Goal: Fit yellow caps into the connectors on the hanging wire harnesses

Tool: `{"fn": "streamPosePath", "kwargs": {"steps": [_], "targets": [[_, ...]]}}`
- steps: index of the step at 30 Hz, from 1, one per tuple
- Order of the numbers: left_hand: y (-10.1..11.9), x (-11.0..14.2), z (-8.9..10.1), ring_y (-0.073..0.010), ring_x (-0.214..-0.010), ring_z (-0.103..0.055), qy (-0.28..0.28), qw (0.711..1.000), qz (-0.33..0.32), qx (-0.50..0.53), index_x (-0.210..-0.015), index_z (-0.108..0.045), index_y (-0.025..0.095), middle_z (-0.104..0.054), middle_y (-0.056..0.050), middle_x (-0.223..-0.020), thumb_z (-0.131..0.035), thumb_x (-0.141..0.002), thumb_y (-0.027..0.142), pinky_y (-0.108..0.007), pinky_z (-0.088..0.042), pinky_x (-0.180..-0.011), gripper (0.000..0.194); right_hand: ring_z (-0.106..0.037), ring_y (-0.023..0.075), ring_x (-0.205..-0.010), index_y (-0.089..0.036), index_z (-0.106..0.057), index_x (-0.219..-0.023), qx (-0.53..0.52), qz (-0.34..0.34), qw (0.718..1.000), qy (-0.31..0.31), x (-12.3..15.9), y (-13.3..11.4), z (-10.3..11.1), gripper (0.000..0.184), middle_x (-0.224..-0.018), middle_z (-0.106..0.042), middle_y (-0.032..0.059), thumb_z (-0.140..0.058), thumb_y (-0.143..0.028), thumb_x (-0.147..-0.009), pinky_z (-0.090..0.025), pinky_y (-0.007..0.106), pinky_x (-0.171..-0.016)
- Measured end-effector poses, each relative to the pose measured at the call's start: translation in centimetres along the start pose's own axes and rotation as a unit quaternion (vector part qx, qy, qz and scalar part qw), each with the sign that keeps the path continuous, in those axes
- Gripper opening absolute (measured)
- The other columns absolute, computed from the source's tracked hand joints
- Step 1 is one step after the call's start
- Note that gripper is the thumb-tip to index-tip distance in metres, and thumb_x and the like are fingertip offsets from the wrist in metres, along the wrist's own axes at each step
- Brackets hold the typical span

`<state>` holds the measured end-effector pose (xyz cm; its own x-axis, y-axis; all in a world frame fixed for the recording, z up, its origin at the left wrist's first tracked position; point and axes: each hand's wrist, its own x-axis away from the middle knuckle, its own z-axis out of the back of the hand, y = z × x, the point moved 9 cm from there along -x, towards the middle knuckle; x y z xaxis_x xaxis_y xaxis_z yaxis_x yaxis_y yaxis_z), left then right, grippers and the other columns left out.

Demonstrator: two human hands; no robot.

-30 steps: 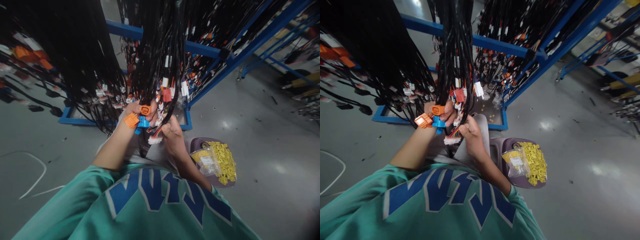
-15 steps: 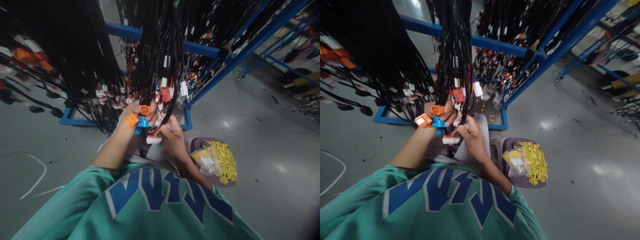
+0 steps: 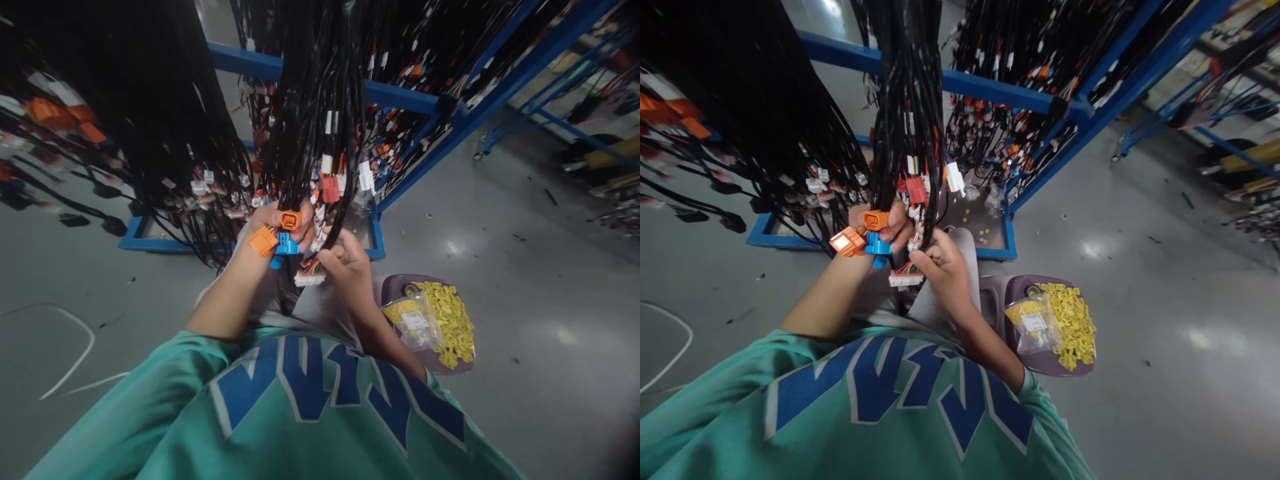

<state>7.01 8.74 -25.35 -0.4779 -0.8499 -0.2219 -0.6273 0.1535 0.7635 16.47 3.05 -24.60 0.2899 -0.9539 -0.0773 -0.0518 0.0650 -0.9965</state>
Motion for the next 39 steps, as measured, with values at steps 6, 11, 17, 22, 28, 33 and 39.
{"fn": "streamPosePath", "kwargs": {"steps": [6, 11, 17, 22, 28, 33, 39], "targets": [[0.6, 0.0, -2.1, -0.0161, -0.036, -0.05, -0.07, 0.997, -0.001, -0.02, -0.058, -0.049, 0.019, -0.041, 0.004, -0.037, -0.07, -0.049, 0.053, -0.028, -0.041, -0.038, 0.041, -0.045, 0.0078, -0.05, -0.021, -0.06, -0.086, 0.122, 0.013, 0.992, 0.014, -1.3, -2.0, 1.6, 0.018, -0.052, -0.05, -0.0078, -0.065, -0.03, -0.071, -0.036, 0.022, -0.051], [0.6, 0.2, -1.8, -0.0159, -0.035, -0.051, -0.056, 0.998, 0.004, -0.039, -0.059, -0.048, 0.018, -0.04, 0.004, -0.038, -0.07, -0.05, 0.056, -0.028, -0.044, -0.039, 0.045, -0.049, 0.0078, -0.049, -0.021, -0.059, -0.088, 0.101, 0.001, 0.995, -0.017, -1.7, -1.8, 1.4, 0.015, -0.054, -0.054, -0.0078, -0.06, -0.029, -0.075, -0.037, 0.022, -0.052], [1.0, 0.2, -2.3, -0.0149, -0.037, -0.051, -0.079, 0.997, -0.011, -0.021, -0.061, -0.048, 0.015, -0.043, 0.004, -0.039, -0.07, -0.055, 0.053, -0.026, -0.044, -0.039, 0.044, -0.054, 0.0086, -0.053, -0.023, -0.058, -0.091, 0.052, -0.009, 0.997, -0.056, -1.9, -1.0, 1.0, 0.016, -0.063, -0.062, -0.0064, -0.059, -0.029, -0.076, -0.039, 0.022, -0.052], [1.2, 0.3, -2.6, -0.0159, -0.039, -0.053, -0.081, 0.997, -0.008, -0.003, -0.059, -0.051, 0.015, -0.043, 0.003, -0.039, -0.07, -0.054, 0.049, -0.025, -0.043, -0.04, 0.039, -0.055, 0.009, -0.054, -0.023, -0.058, -0.09, 0.008, -0.021, 0.997, -0.076, -2.2, -0.7, 0.7, 0.019, -0.063, -0.063, -0.0061, -0.06, -0.033, -0.075, -0.041, 0.022, -0.053], [1.4, 0.3, -2.5, -0.015, -0.036, -0.051, -0.06, 0.998, -0.01, -0.035, -0.058, -0.047, 0.016, -0.04, 0.004, -0.038, -0.069, -0.054, 0.053, -0.025, -0.042, -0.039, 0.043, -0.053, 0.0083, -0.051, -0.021, -0.057, -0.09, -0.008, -0.031, 0.995, -0.091, -2.3, -0.5, 0.4, 0.026, -0.06, -0.061, -0.0057, -0.063, -0.04, -0.074, -0.04, 0.021, -0.051], [1.3, 0.3, -2.6, -0.0151, -0.036, -0.051, -0.058, 0.998, -0.001, -0.028, -0.058, -0.047, 0.016, -0.041, 0.004, -0.036, -0.072, -0.051, 0.054, -0.026, -0.041, -0.039, 0.045, -0.052, 0.0072, -0.051, -0.021, -0.056, -0.09, -0.024, -0.024, 0.995, -0.094, -2.4, -0.3, 0.4, 0.027, -0.061, -0.063, -0.0051, -0.063, -0.041, -0.074, -0.039, 0.019, -0.05], [1.2, 0.5, -1.9, -0.0152, -0.037, -0.051, -0.014, 0.995, 0.01, -0.095, -0.056, -0.042, 0.018, -0.035, 0.006, -0.036, -0.064, -0.054, 0.061, -0.027, -0.04, -0.043, 0.049, -0.051, 0.0069, -0.049, -0.022, -0.056, -0.091, -0.009, -0.034, 0.996, -0.082, -2.4, 0.0, 0.5, 0.028, -0.062, -0.063, -0.0055, -0.063, -0.041, -0.073, -0.04, 0.019, -0.05]]}}
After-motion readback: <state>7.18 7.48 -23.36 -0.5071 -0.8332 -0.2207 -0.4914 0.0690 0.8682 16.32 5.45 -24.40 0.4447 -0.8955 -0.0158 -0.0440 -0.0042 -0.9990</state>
